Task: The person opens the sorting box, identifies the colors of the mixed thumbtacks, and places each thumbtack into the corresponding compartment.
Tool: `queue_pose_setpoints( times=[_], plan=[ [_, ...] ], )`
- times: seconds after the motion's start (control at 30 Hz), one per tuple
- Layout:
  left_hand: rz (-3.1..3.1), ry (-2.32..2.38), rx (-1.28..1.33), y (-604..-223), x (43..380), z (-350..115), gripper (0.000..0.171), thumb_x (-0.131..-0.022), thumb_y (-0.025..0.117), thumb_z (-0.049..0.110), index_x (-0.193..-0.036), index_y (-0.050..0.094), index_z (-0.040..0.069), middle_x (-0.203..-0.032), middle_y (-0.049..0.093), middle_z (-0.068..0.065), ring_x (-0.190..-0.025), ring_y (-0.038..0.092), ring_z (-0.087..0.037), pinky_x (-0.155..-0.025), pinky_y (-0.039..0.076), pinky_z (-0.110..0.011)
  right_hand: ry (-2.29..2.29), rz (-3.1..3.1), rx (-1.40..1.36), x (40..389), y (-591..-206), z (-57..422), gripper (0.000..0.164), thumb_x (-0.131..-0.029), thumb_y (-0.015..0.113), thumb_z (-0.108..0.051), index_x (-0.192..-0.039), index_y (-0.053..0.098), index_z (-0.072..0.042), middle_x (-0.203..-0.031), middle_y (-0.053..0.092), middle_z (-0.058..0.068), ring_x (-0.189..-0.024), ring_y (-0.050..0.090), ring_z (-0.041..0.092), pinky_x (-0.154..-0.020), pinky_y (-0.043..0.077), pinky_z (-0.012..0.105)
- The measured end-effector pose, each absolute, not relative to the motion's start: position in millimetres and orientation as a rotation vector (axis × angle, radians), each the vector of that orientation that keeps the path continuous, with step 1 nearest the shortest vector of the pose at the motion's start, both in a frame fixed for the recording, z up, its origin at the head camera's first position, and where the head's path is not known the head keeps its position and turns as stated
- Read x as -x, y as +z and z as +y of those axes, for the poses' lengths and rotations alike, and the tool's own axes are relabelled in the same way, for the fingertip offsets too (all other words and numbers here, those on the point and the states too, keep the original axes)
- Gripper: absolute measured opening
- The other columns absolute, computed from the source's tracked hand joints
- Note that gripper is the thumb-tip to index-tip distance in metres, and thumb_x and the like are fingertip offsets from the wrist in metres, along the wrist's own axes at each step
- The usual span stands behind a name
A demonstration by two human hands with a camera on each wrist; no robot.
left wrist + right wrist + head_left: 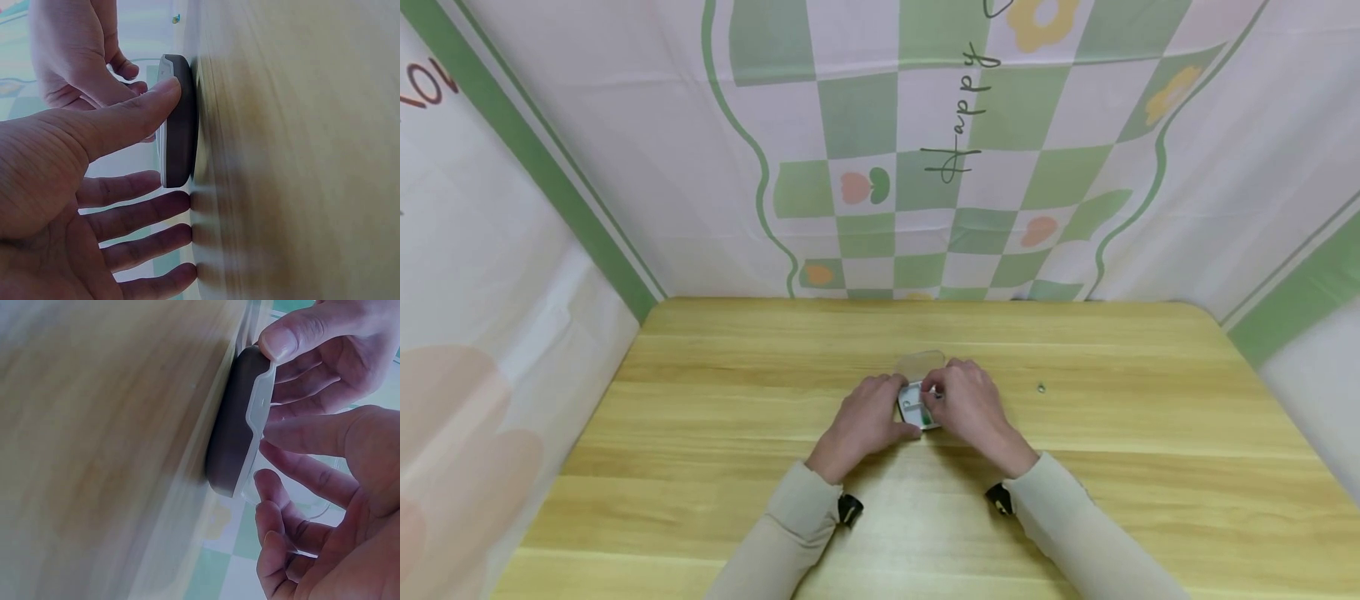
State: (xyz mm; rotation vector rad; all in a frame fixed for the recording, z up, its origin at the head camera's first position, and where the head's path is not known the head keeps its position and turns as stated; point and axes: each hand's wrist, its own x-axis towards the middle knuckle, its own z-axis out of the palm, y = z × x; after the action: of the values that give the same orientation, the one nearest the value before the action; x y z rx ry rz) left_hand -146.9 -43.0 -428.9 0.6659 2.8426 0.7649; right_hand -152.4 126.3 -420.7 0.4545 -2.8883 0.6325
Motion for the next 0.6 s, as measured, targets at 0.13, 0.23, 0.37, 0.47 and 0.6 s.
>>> queue_pose_setpoints(
  times=[0.13,0.23,0.37,0.47,0.6],
  plan=[
    [2.846,0.768,-0.666,-429.0,146.8,-43.1,0.062,-0.071,0.075,0.041,-0.119,0.054,0.009,-0.097,0.056,0.001,-0.085,0.048,-0.014,-0.065,0.040,-0.026,0.637,-2.894,-0.445,151.6,-419.9,127.6,0.005,-0.073,0.069,-0.019,-0.078,0.069,-0.017,-0.073,0.056,-0.002,-0.069,0.046,0.017,-0.060,0.037,0.031],
    [2.845,0.774,-0.665,-429.3,146.7,-43.4,0.062,-0.071,0.075,0.041,-0.120,0.054,0.009,-0.097,0.056,0.001,-0.085,0.049,-0.014,-0.065,0.040,-0.025,0.650,-2.898,-0.432,151.2,-419.1,129.8,0.007,-0.074,0.068,-0.019,-0.080,0.070,-0.016,-0.075,0.056,-0.001,-0.070,0.047,0.017,-0.061,0.037,0.032],
    [2.837,0.787,-0.665,-429.5,146.5,-43.6,0.062,-0.071,0.076,0.039,-0.120,0.054,0.008,-0.098,0.056,0.000,-0.085,0.049,-0.014,-0.065,0.040,-0.025,0.672,-2.903,-0.412,150.5,-415.8,134.4,0.009,-0.073,0.067,-0.019,-0.081,0.070,-0.015,-0.075,0.055,-0.001,-0.070,0.046,0.017,-0.061,0.037,0.032],
    [2.833,0.788,-0.664,-429.6,146.5,-43.5,0.062,-0.070,0.076,0.039,-0.119,0.054,0.008,-0.097,0.055,0.001,-0.084,0.049,-0.014,-0.065,0.040,-0.025,0.677,-2.909,-0.398,149.9,-413.0,138.5,0.010,-0.074,0.067,-0.020,-0.082,0.070,-0.015,-0.076,0.055,0.001,-0.070,0.046,0.018,-0.060,0.037,0.032],
    [2.831,0.791,-0.658,-429.7,147.0,-43.0,0.063,-0.070,0.077,0.039,-0.119,0.054,0.007,-0.097,0.056,0.000,-0.084,0.049,-0.014,-0.065,0.040,-0.025,0.671,-2.914,-0.380,149.4,-411.7,144.6,0.010,-0.075,0.068,-0.021,-0.083,0.070,-0.016,-0.080,0.057,0.002,-0.073,0.047,0.019,-0.061,0.037,0.033]
  ],
)
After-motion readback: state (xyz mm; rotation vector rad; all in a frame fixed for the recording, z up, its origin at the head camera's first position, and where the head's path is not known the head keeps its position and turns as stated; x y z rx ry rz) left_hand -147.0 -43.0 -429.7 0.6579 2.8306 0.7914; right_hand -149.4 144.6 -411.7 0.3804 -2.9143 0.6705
